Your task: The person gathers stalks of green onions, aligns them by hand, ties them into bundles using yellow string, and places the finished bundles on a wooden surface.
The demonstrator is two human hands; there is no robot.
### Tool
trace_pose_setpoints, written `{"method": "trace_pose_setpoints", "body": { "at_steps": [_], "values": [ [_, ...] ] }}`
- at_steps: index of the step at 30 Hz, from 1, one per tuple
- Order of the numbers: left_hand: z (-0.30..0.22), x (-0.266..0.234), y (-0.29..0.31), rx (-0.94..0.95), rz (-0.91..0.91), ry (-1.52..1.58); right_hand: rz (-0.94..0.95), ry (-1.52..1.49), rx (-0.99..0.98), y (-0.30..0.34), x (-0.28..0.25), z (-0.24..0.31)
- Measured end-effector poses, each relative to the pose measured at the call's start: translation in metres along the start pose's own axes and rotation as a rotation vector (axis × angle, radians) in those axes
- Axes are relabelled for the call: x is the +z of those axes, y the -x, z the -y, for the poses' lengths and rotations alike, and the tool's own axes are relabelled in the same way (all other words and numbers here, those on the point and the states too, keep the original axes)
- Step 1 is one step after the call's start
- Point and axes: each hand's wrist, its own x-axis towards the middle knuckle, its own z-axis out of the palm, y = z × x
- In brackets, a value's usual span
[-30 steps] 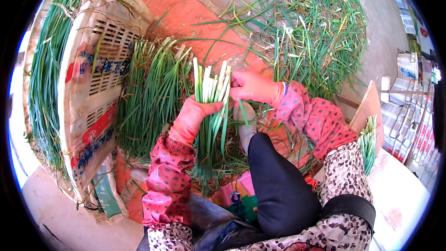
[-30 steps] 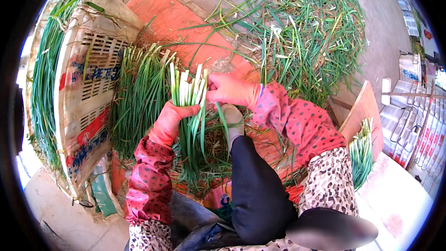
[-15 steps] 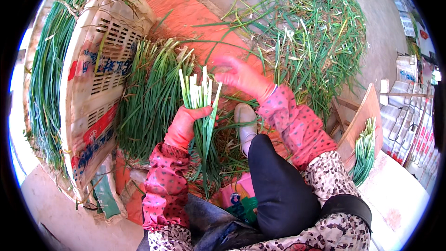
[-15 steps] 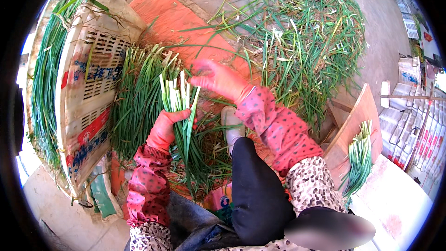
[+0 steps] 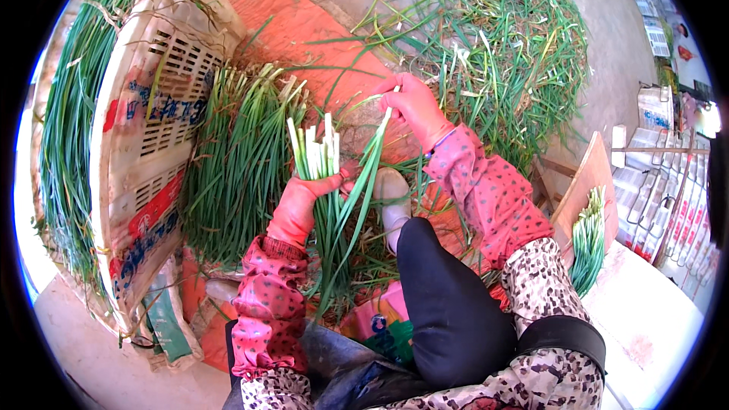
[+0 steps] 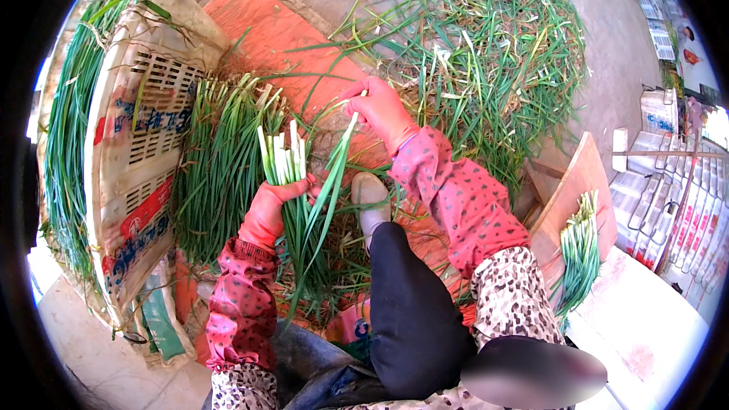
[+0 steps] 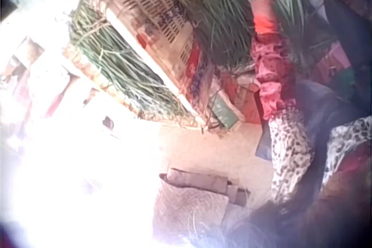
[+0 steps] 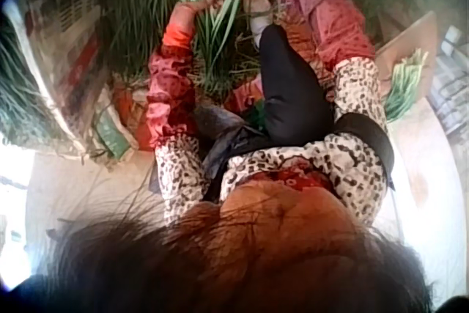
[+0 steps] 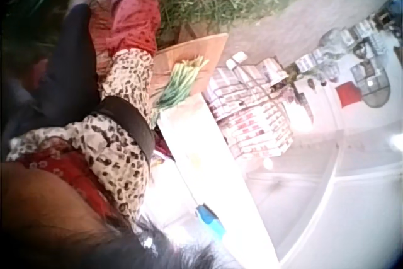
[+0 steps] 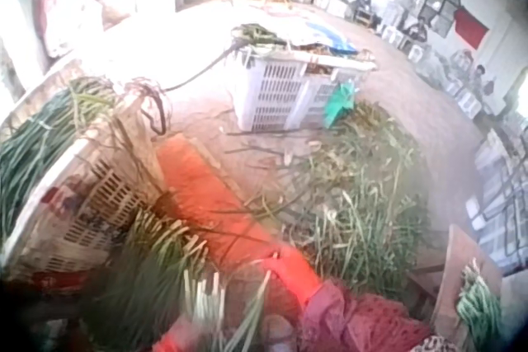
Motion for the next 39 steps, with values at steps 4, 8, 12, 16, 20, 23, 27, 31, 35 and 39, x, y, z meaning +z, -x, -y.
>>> {"method": "trace_pose_setpoints", "body": {
  "at_steps": [4,8,12,16,20,23,27,31,35,39],
  "values": [
    [-0.008,-0.007,-0.004,-0.033,-0.069,-0.050,0.105,0.235,-0.139,0.005,0.001,0.007],
    [-0.003,0.005,-0.008,0.069,0.045,0.138,0.198,0.093,-0.215,0.026,0.061,-0.006],
    [-0.006,0.017,-0.004,-0.041,0.050,0.181,0.221,0.030,-0.077,0.024,0.063,-0.011],
    [0.004,0.020,0.009,-0.098,0.121,0.194,-0.069,-0.144,-0.020,-0.023,-0.004,-0.003],
    [0.012,0.014,0.005,-0.147,0.155,0.238,0.071,0.334,-0.301,-0.023,-0.017,0.026],
    [0.013,0.009,-0.003,-0.172,0.194,0.206,0.243,0.361,-0.678,-0.010,0.030,0.039],
    [0.020,0.004,-0.016,-0.095,0.237,0.104,0.753,0.855,-0.437,0.007,0.066,0.027],
    [0.020,0.005,-0.018,-0.103,0.198,0.144,0.565,0.463,-0.458,0.003,0.048,0.031],
    [0.015,0.003,-0.016,-0.097,0.160,0.140,0.672,0.768,-0.562,0.019,0.082,0.006],
    [0.019,0.003,-0.021,-0.085,0.156,0.175,0.028,0.402,-0.459,0.020,0.046,0.018]
  ]
}}
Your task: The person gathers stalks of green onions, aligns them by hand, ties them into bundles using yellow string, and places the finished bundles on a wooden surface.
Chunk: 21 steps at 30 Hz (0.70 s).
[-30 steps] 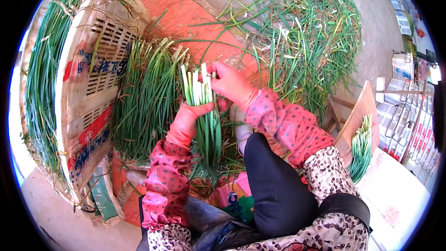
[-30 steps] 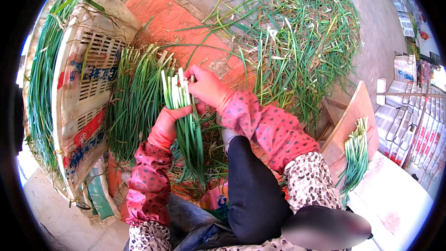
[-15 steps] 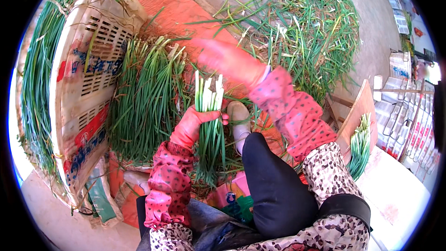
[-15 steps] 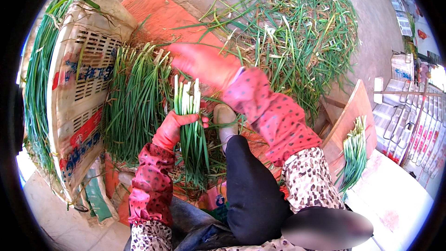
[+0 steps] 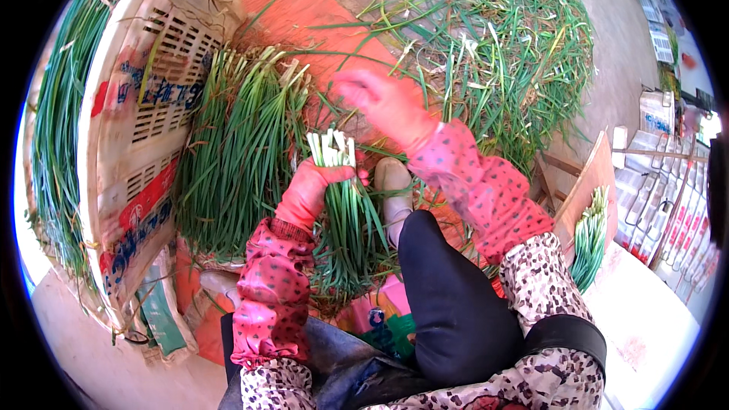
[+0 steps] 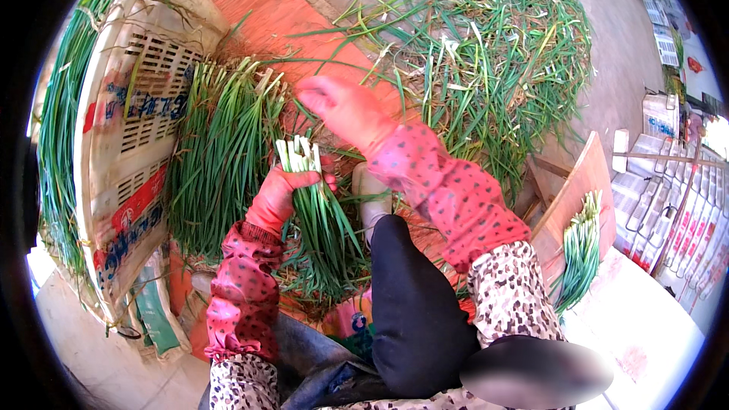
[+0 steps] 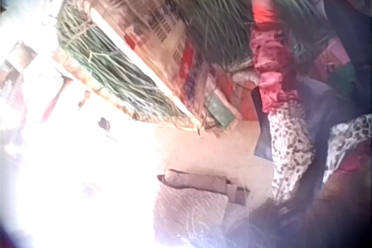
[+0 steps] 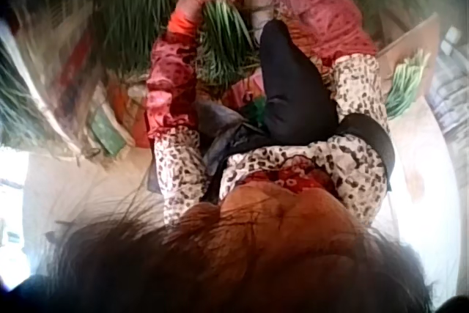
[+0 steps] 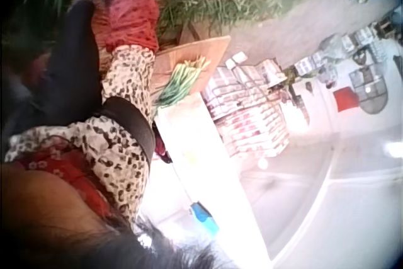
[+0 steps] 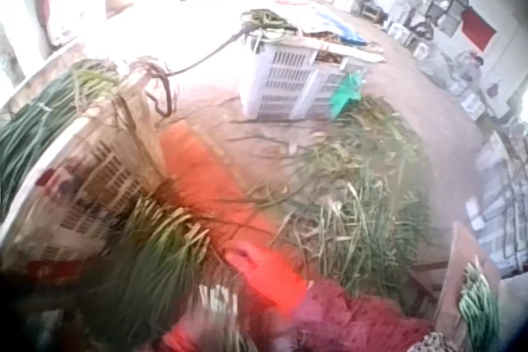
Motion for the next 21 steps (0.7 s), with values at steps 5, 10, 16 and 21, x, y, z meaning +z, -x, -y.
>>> {"method": "trace_pose_setpoints", "body": {
  "at_steps": [5,10,16,21],
  "values": [
    [-0.013,-0.017,-0.003,0.041,-0.124,-0.150,0.300,0.227,0.273,0.042,0.006,0.015],
    [-0.013,-0.027,-0.013,0.052,-0.246,-0.087,0.337,0.425,0.077,0.066,0.034,-0.006],
    [-0.006,-0.016,-0.003,0.204,-0.068,-0.106,0.484,-0.284,0.633,0.051,0.028,-0.007],
    [-0.007,-0.017,0.006,0.029,0.025,-0.078,0.297,-0.198,0.273,0.028,-0.003,-0.004]
  ]
}}
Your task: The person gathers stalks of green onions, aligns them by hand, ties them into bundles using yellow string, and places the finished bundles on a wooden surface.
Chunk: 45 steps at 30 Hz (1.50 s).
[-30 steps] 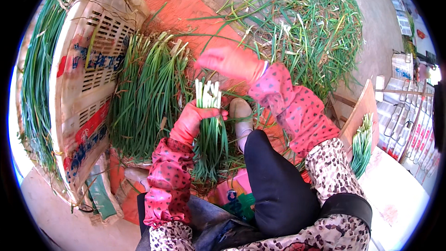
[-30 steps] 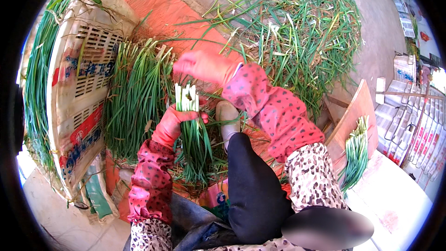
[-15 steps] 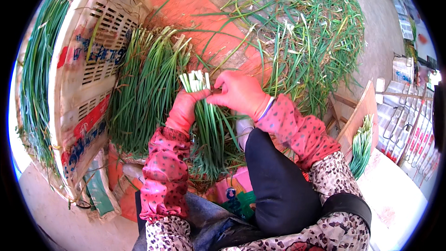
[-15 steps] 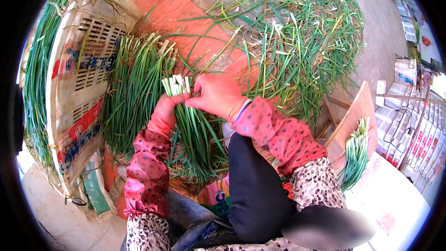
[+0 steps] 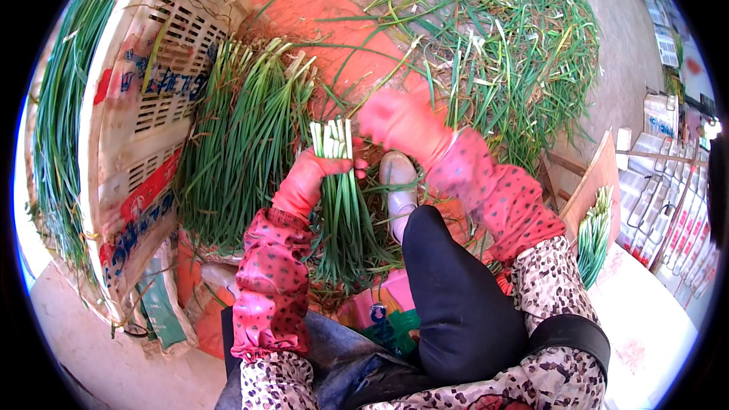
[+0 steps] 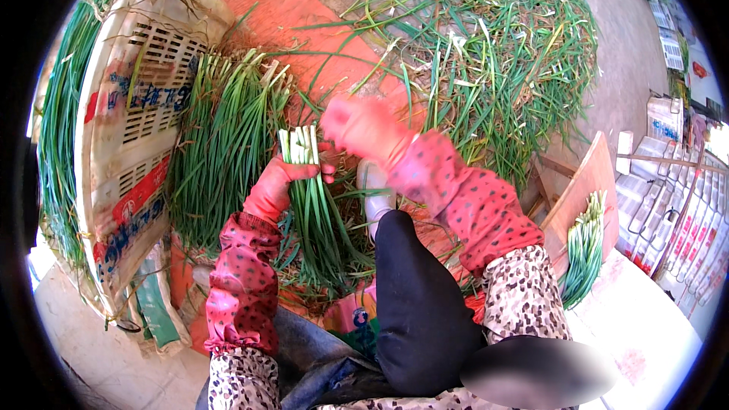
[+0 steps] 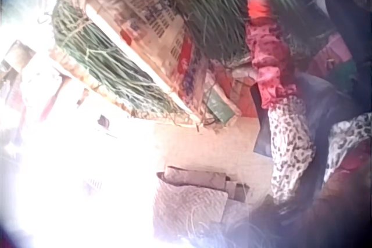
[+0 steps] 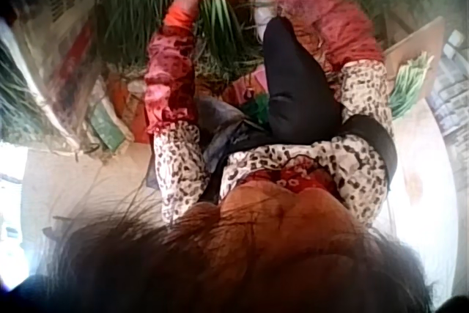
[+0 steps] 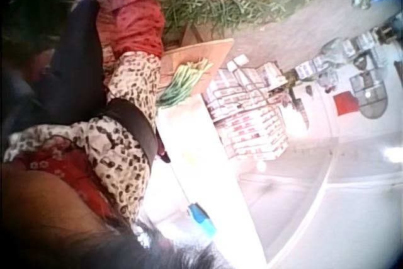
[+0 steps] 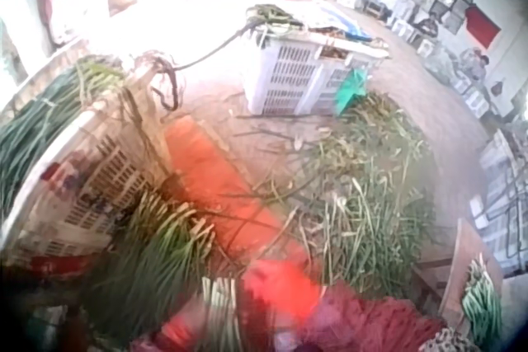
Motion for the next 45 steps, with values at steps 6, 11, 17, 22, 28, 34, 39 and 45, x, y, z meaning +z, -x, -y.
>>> {"method": "trace_pose_setpoints", "body": {
  "at_steps": [6,11,17,22,28,34,39,45],
  "values": [
    [-0.001,0.001,0.005,-0.043,0.046,0.075,-0.251,0.435,-0.166,-0.021,-0.056,0.013],
    [0.001,-0.003,-0.005,-0.031,0.040,-0.051,0.122,0.405,-0.638,-0.012,0.034,0.000],
    [-0.007,0.012,0.013,-0.032,-0.119,0.056,-0.119,0.155,-0.228,-0.014,0.048,-0.012],
    [-0.003,0.024,0.000,0.065,-0.235,0.107,-0.146,-0.219,-0.173,-0.018,0.045,-0.020],
    [-0.004,0.004,-0.004,0.024,-0.225,-0.028,-0.045,0.043,-0.331,-0.013,0.047,0.003],
    [-0.021,0.009,0.008,-0.085,-0.027,0.013,0.237,0.006,-0.114,-0.015,0.035,0.009],
    [-0.025,0.021,0.038,-0.083,-0.027,-0.371,0.116,0.258,-0.055,0.000,0.035,0.032],
    [-0.042,0.060,0.111,0.860,-0.918,-1.096,-0.239,0.493,-0.096,0.020,0.018,0.096]
  ]
}}
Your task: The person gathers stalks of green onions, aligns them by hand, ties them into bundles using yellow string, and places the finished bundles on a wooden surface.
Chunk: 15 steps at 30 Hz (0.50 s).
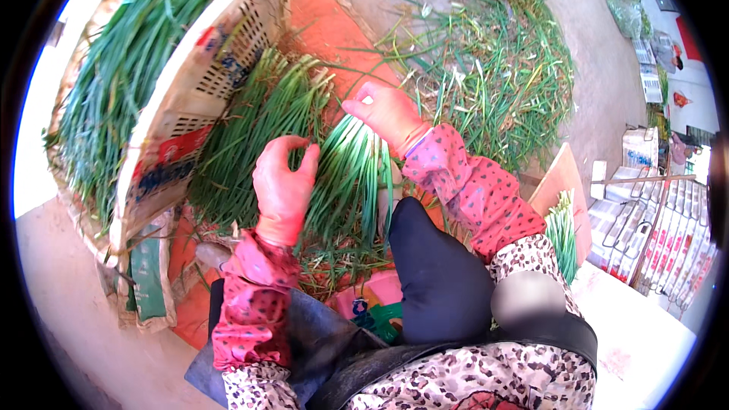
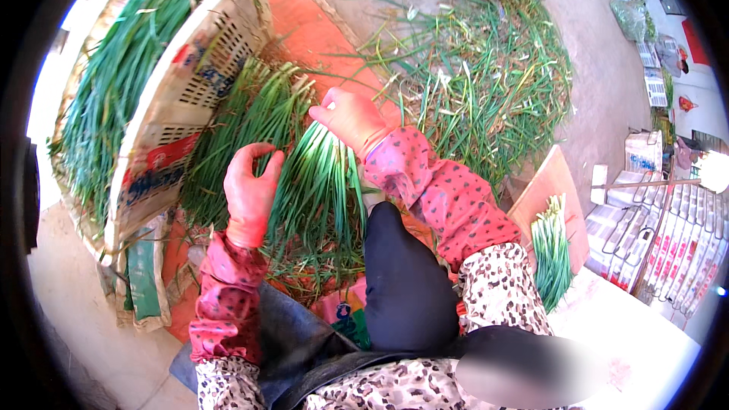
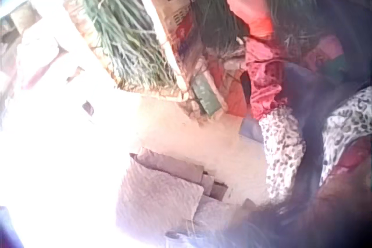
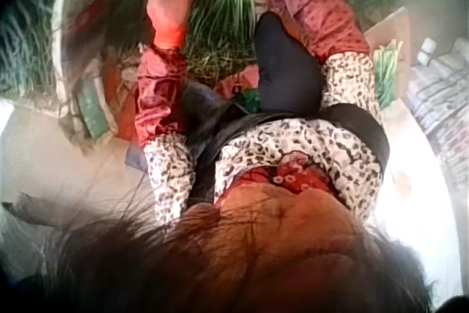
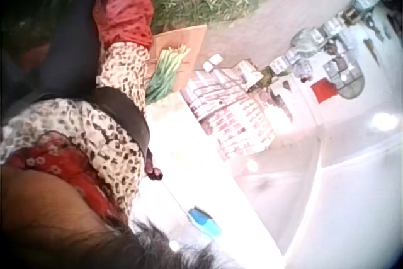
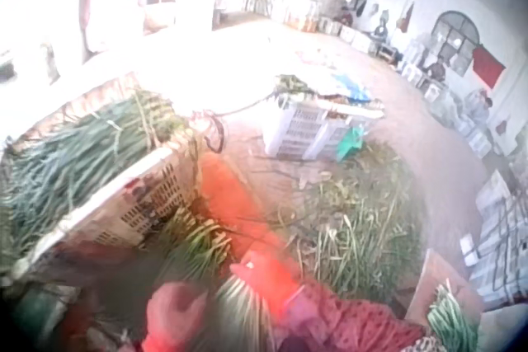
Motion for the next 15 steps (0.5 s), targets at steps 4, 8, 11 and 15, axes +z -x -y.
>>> {"method": "trace_pose_setpoints", "body": {
  "at_steps": [4,8,11,15],
  "values": [
    [-0.067,-0.013,0.018,0.090,0.018,-0.167,-0.178,0.068,-0.182,0.012,-0.008,0.050],
    [-0.079,-0.010,0.030,0.189,-0.092,-0.188,-0.120,0.072,-0.163,0.047,-0.027,0.101],
    [-0.077,-0.025,0.057,0.300,-0.103,-0.253,-0.228,0.095,-0.272,0.054,-0.041,0.108],
    [-0.019,-0.020,0.163,0.125,0.875,-0.631,-0.305,0.020,-0.361,0.077,-0.085,0.148]
  ]
}}
